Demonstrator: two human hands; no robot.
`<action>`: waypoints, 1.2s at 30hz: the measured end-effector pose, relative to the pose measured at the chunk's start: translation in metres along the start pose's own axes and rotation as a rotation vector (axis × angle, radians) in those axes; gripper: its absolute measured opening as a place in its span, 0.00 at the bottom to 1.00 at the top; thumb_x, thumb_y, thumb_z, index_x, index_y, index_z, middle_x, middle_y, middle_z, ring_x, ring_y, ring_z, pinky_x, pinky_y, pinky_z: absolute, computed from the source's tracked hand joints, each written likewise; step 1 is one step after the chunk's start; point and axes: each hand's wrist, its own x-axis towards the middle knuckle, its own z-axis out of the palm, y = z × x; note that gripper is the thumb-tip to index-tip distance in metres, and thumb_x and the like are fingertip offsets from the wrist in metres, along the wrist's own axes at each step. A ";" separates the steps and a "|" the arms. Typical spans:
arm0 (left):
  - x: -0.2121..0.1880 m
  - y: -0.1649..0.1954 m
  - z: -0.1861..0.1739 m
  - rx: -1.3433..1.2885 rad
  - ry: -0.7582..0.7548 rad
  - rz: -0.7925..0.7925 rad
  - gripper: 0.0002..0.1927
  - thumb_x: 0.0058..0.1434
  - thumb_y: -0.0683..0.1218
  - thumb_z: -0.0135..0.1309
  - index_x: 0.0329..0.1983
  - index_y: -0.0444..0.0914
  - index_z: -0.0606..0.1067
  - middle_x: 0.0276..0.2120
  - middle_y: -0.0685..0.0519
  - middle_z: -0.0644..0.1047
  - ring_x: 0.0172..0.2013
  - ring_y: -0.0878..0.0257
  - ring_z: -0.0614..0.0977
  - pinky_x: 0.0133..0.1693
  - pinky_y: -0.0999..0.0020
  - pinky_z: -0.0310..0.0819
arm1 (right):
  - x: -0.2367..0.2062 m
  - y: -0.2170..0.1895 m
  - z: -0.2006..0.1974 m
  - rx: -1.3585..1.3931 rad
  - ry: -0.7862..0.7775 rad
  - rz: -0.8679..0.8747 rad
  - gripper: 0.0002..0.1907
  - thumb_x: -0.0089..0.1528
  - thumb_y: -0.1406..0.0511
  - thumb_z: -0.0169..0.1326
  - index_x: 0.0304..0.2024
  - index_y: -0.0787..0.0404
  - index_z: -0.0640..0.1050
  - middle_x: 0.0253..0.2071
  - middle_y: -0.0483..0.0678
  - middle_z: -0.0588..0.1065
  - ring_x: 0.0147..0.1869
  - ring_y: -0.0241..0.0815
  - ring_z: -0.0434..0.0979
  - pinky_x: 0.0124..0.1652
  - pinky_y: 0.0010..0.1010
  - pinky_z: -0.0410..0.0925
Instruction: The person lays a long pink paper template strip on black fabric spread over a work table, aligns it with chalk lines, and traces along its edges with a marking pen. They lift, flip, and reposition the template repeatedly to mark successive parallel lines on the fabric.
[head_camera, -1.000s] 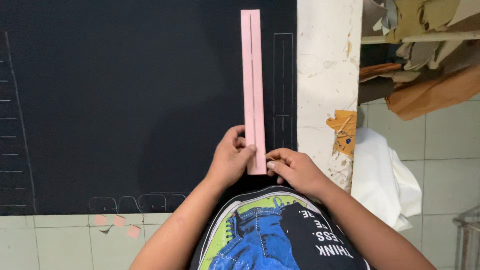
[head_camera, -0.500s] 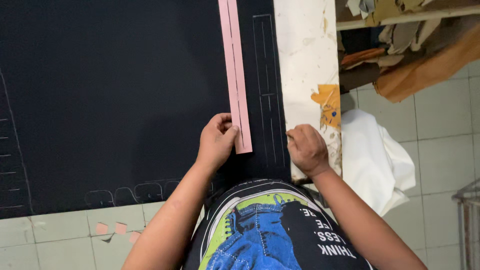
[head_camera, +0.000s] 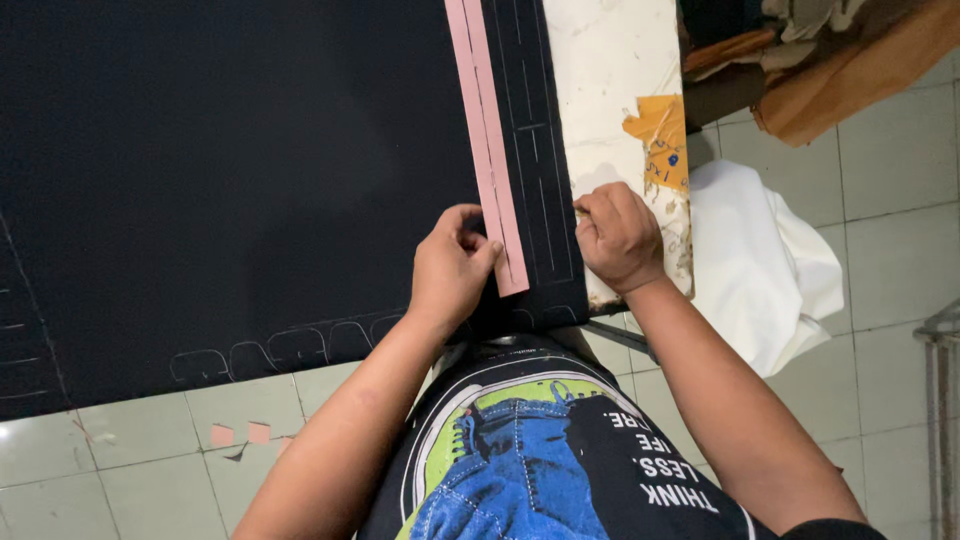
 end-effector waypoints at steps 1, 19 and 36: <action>0.002 0.001 0.001 0.010 0.002 0.010 0.23 0.57 0.42 0.62 0.56 0.36 0.74 0.28 0.52 0.81 0.28 0.65 0.83 0.36 0.69 0.78 | 0.000 0.000 0.000 -0.004 0.004 -0.003 0.11 0.57 0.75 0.54 0.41 0.61 0.77 0.40 0.52 0.73 0.44 0.55 0.76 0.44 0.42 0.71; 0.007 0.002 0.011 0.107 0.020 0.027 0.23 0.57 0.42 0.61 0.57 0.37 0.74 0.27 0.51 0.81 0.29 0.61 0.84 0.35 0.65 0.79 | 0.002 -0.001 0.000 0.007 -0.010 0.005 0.10 0.58 0.75 0.54 0.41 0.61 0.76 0.40 0.52 0.73 0.44 0.53 0.76 0.44 0.41 0.71; 0.011 -0.009 -0.003 0.559 0.096 0.404 0.30 0.55 0.49 0.64 0.62 0.42 0.73 0.59 0.48 0.72 0.62 0.50 0.69 0.60 0.51 0.60 | 0.017 -0.039 -0.003 0.089 -0.367 0.115 0.33 0.57 0.56 0.65 0.64 0.54 0.74 0.43 0.50 0.71 0.46 0.50 0.74 0.45 0.40 0.70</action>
